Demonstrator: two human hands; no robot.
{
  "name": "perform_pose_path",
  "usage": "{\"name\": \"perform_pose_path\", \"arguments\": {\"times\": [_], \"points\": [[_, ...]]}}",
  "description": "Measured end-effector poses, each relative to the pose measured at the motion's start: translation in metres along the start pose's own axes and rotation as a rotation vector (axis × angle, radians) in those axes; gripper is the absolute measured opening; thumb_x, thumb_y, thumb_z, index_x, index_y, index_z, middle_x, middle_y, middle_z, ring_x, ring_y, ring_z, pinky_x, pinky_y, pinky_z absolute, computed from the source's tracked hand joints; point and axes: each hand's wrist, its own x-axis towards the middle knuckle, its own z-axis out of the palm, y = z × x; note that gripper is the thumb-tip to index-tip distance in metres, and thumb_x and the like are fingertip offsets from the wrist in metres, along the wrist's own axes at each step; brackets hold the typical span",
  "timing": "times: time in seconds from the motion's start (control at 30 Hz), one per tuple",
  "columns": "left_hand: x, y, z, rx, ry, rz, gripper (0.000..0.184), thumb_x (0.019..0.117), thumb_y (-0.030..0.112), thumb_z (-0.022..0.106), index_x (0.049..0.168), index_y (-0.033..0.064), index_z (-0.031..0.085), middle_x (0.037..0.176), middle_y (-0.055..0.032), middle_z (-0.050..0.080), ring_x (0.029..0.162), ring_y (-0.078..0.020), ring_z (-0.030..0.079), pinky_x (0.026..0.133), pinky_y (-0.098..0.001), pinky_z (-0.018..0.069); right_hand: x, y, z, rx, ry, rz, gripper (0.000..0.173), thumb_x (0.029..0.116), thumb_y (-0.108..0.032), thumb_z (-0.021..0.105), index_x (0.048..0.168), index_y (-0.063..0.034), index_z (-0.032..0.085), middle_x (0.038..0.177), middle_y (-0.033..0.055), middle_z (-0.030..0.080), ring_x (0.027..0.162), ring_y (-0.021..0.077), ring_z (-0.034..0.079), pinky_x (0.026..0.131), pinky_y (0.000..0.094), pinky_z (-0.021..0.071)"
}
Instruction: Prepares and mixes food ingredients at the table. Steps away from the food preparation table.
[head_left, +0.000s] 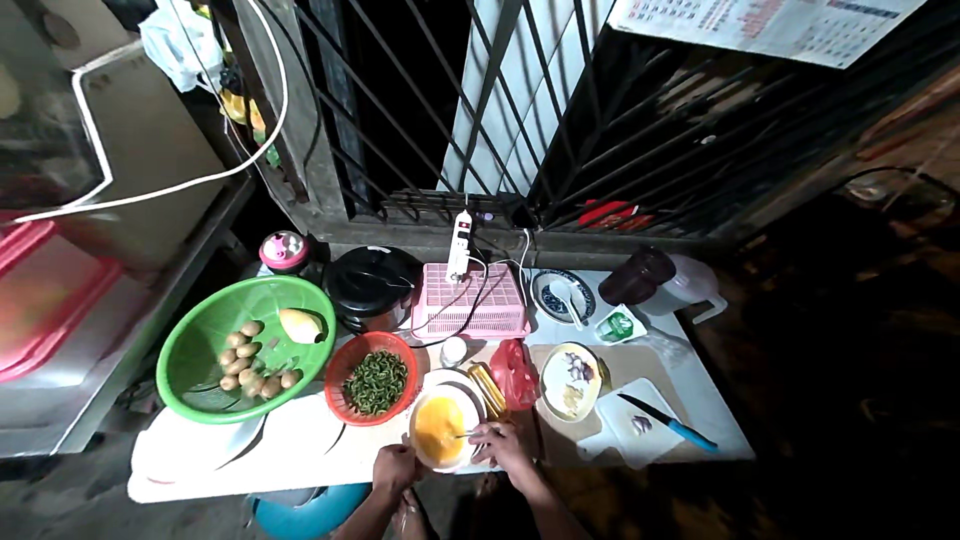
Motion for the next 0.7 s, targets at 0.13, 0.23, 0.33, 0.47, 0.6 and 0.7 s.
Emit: {"name": "perform_pose_path", "arguments": {"times": [0.13,0.23,0.33,0.47,0.6,0.7], "points": [[-0.01,-0.002,0.012,-0.121,-0.043,-0.041,0.029,0.1027,0.03,0.059,0.103,0.0069,0.075,0.092,-0.0067,0.078,0.08,-0.0206,0.076,0.078,-0.0435,0.0627,0.0,0.004,0.002,0.043,0.093,-0.033,0.033,0.1111,-0.02,0.042,0.122,-0.0037,0.069,0.104,0.0089,0.079,0.067,0.0187,0.073,0.056,0.0335,0.0569],[-0.016,0.001,0.013,-0.07,-0.054,-0.049,0.032,0.1024,0.033,0.058,0.103,0.0062,0.076,0.097,-0.0088,0.078,0.085,-0.0239,0.075,0.08,-0.0468,0.0611,-0.001,0.004,0.002,0.046,0.034,-0.036,0.032,0.111,-0.018,0.043,0.121,-0.0021,0.069,0.102,0.0106,0.079,0.065,0.0185,0.072,0.056,0.0321,0.0564],[-0.008,0.001,0.006,0.005,0.055,0.003,0.034,0.0997,0.038,0.061,0.108,0.009,0.077,0.099,-0.0111,0.077,0.092,-0.0281,0.074,0.086,-0.0533,0.0592,0.003,0.005,0.004,0.053,0.091,-0.06,0.032,0.1105,-0.017,0.044,0.12,-0.0009,0.069,0.102,0.0116,0.078,0.066,0.021,0.073,0.059,0.0363,0.06],[0.0,0.004,-0.001,0.011,0.069,0.027,0.029,0.099,0.034,0.062,0.107,0.0105,0.077,0.099,-0.01,0.077,0.093,-0.0267,0.075,0.087,-0.0533,0.0589,0.001,-0.001,0.006,0.066,0.051,-0.069,0.032,0.1105,-0.019,0.044,0.121,-0.0019,0.069,0.104,0.0107,0.078,0.066,0.0182,0.072,0.057,0.0329,0.057],[-0.005,0.004,0.001,0.08,0.027,0.011,0.028,0.0971,0.034,0.063,0.102,0.011,0.078,0.097,-0.009,0.077,0.091,-0.0262,0.075,0.085,-0.0523,0.0592,0.007,0.0,0.005,0.036,-0.015,-0.038,0.032,0.111,-0.019,0.043,0.12,-0.0018,0.068,0.103,0.0107,0.078,0.063,0.0179,0.071,0.056,0.0324,0.056],[-0.012,0.005,0.003,0.069,0.097,0.053,0.034,0.097,0.035,0.064,0.12,0.0121,0.074,0.107,-0.0131,0.076,0.1,-0.0306,0.073,0.09,-0.0563,0.0569,0.01,0.005,0.007,0.115,0.062,-0.073,0.033,0.1109,-0.018,0.043,0.122,-0.0002,0.068,0.104,0.0125,0.078,0.061,0.0195,0.07,0.055,0.034,0.0574]]}}
